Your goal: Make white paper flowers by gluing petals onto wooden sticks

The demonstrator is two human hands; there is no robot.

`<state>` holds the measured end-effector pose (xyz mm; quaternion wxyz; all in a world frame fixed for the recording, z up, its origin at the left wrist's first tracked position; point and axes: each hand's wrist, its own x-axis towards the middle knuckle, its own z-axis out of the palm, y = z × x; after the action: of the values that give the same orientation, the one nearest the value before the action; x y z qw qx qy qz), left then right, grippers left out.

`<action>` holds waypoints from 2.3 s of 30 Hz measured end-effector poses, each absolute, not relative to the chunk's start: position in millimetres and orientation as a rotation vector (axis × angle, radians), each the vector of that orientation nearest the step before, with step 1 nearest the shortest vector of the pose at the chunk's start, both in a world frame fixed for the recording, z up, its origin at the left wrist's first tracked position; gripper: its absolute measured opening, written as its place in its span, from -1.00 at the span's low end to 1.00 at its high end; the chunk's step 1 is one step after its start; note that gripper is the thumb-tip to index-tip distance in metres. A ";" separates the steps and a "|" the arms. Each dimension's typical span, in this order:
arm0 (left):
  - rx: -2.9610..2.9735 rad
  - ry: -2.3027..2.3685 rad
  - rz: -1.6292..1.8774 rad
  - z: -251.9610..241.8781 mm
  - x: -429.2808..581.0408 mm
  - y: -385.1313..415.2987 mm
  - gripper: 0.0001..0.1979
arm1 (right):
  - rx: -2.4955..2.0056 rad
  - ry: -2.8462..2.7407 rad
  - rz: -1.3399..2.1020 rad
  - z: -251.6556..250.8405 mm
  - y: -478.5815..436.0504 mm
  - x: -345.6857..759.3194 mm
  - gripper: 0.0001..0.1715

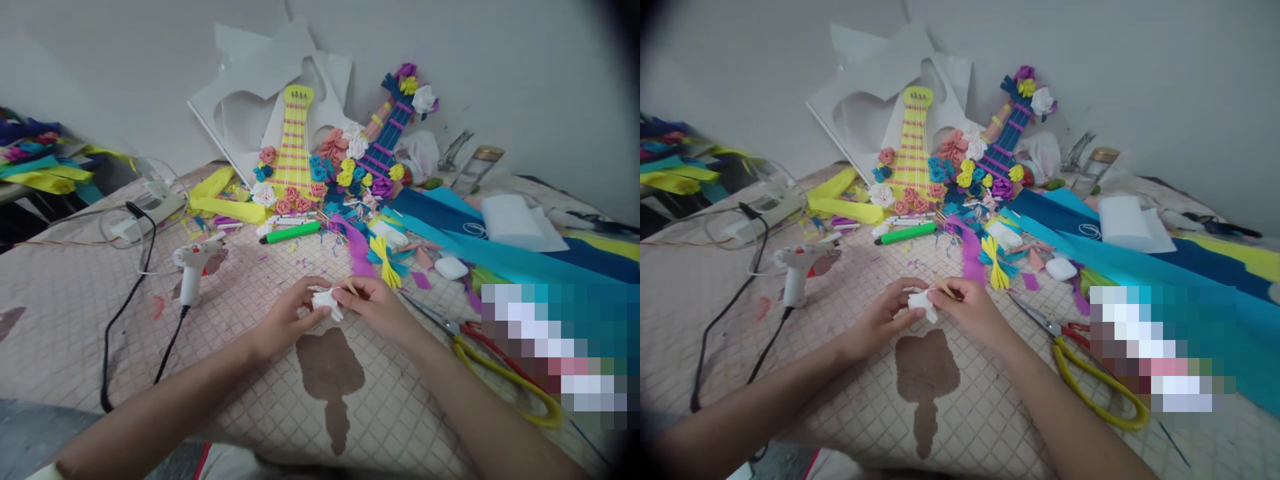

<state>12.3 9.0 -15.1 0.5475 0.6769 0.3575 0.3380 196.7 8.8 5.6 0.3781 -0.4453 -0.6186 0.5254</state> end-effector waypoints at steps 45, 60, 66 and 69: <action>0.428 0.594 0.668 9.2 38.0 24.5 -0.80 | -1.302 -1.579 1.041 3.8 8.0 193.6 -0.90; 0.351 0.448 0.681 12.4 21.9 28.4 -0.84 | -1.453 -0.993 0.653 16.0 32.6 246.5 -0.76; 0.379 0.448 0.730 15.1 19.2 31.6 -0.83 | -1.373 -0.723 0.521 34.3 37.6 273.2 -0.77; 0.433 0.433 0.749 16.5 17.7 31.5 -0.80 | -1.331 -0.656 0.486 39.6 39.1 284.2 -0.81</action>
<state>17.7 31.5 16.5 0.8854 0.2081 0.2081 0.3599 284.2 39.1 39.6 0.7102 -0.6000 -0.2958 0.2191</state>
